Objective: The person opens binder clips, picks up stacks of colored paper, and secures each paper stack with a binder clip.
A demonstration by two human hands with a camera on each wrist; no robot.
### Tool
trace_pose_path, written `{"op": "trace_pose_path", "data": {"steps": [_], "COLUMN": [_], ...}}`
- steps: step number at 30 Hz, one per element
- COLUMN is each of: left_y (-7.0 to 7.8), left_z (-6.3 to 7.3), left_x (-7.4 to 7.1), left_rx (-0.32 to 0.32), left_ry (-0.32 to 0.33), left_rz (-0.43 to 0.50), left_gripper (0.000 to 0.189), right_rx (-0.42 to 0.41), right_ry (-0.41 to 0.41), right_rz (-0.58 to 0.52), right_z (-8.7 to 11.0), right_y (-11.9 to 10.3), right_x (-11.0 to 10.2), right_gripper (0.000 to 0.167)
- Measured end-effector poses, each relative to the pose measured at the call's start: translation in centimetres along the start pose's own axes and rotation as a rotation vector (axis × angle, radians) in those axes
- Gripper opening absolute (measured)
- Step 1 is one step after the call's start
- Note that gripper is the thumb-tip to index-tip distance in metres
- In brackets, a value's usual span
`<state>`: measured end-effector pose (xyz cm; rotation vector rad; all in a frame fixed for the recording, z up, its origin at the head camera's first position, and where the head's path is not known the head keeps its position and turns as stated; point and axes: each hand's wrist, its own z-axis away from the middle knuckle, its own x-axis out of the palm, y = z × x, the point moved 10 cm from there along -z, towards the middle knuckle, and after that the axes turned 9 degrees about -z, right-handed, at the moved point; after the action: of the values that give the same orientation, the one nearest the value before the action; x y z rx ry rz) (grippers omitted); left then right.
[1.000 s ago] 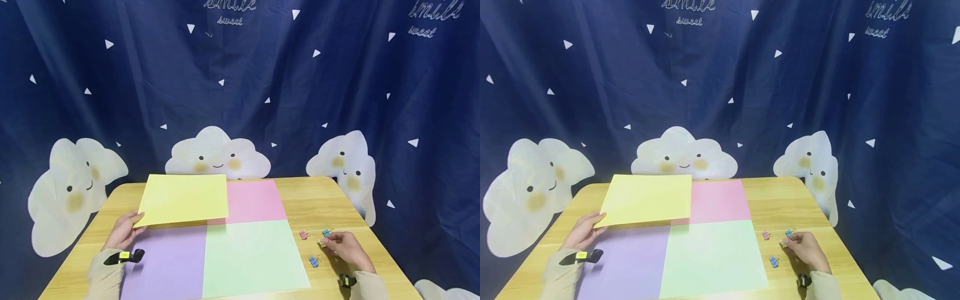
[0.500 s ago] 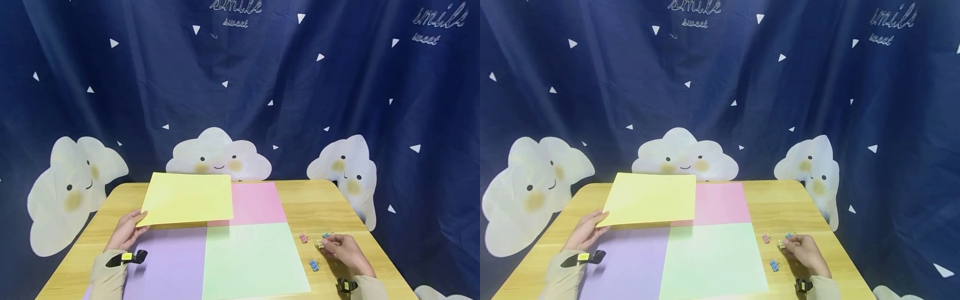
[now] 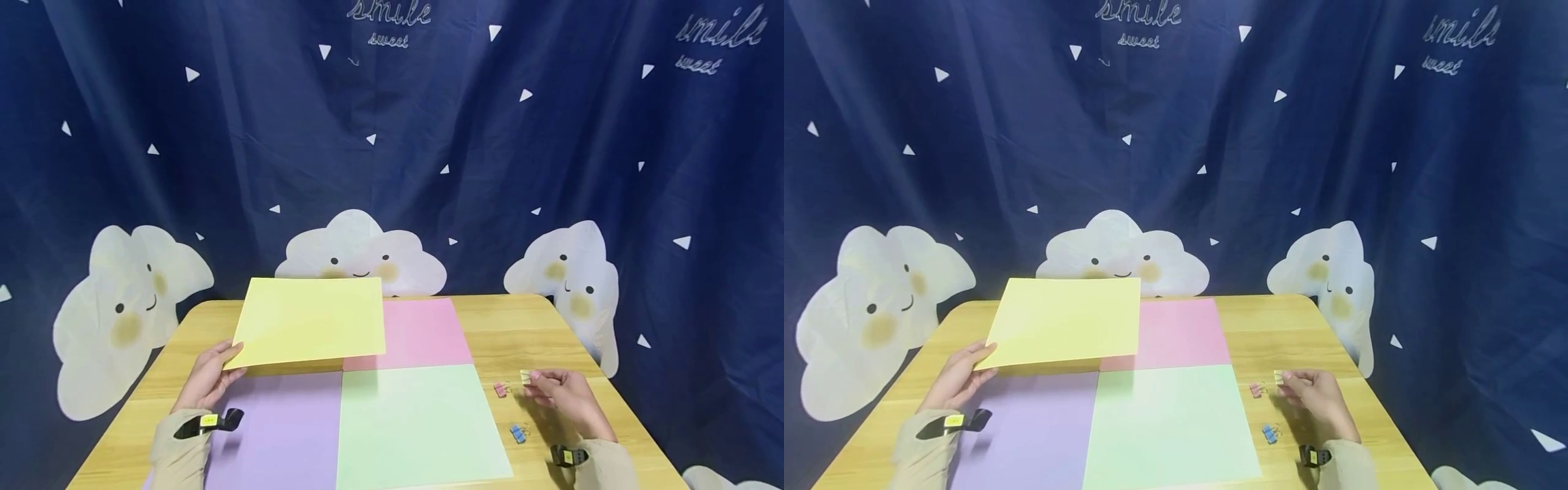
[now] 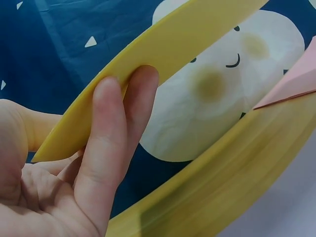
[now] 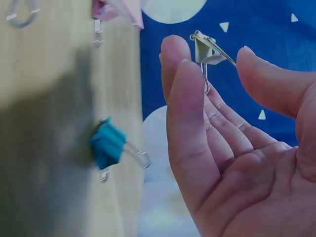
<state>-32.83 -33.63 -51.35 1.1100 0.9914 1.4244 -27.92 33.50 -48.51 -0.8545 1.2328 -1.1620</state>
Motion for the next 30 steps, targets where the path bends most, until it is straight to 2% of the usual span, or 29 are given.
{"op": "trace_pose_path", "data": {"steps": [11, 18, 21, 27, 30], "left_y": [1.0, 1.5, 1.6, 1.8, 1.9], "left_z": [0.5, 0.6, 0.5, 0.7, 0.7], "left_x": [0.4, 0.9, 1.0, 1.3, 1.4], "left_rx": [0.017, 0.042, 0.047, 0.071, 0.083], "left_ry": [0.005, -0.019, -0.027, -0.040, -0.045], "left_rz": [-0.004, 0.031, 0.050, 0.099, 0.111], "left_gripper": [0.072, 0.067, 0.054, 0.014, 0.009], "right_rx": [-0.062, -0.098, -0.106, -0.112, -0.117], "right_ry": [-0.027, -0.047, -0.050, -0.066, -0.068], "right_rz": [0.021, -0.051, -0.094, -0.151, -0.175], "right_z": [-1.9, -2.6, -3.1, -4.0, -4.6], "right_y": [-4.0, -6.1, -6.6, -7.5, -7.7], "right_x": [1.8, 3.2, 3.6, 4.7, 5.6], "right_gripper": [0.053, 0.052, 0.054, 0.058, 0.056]}}
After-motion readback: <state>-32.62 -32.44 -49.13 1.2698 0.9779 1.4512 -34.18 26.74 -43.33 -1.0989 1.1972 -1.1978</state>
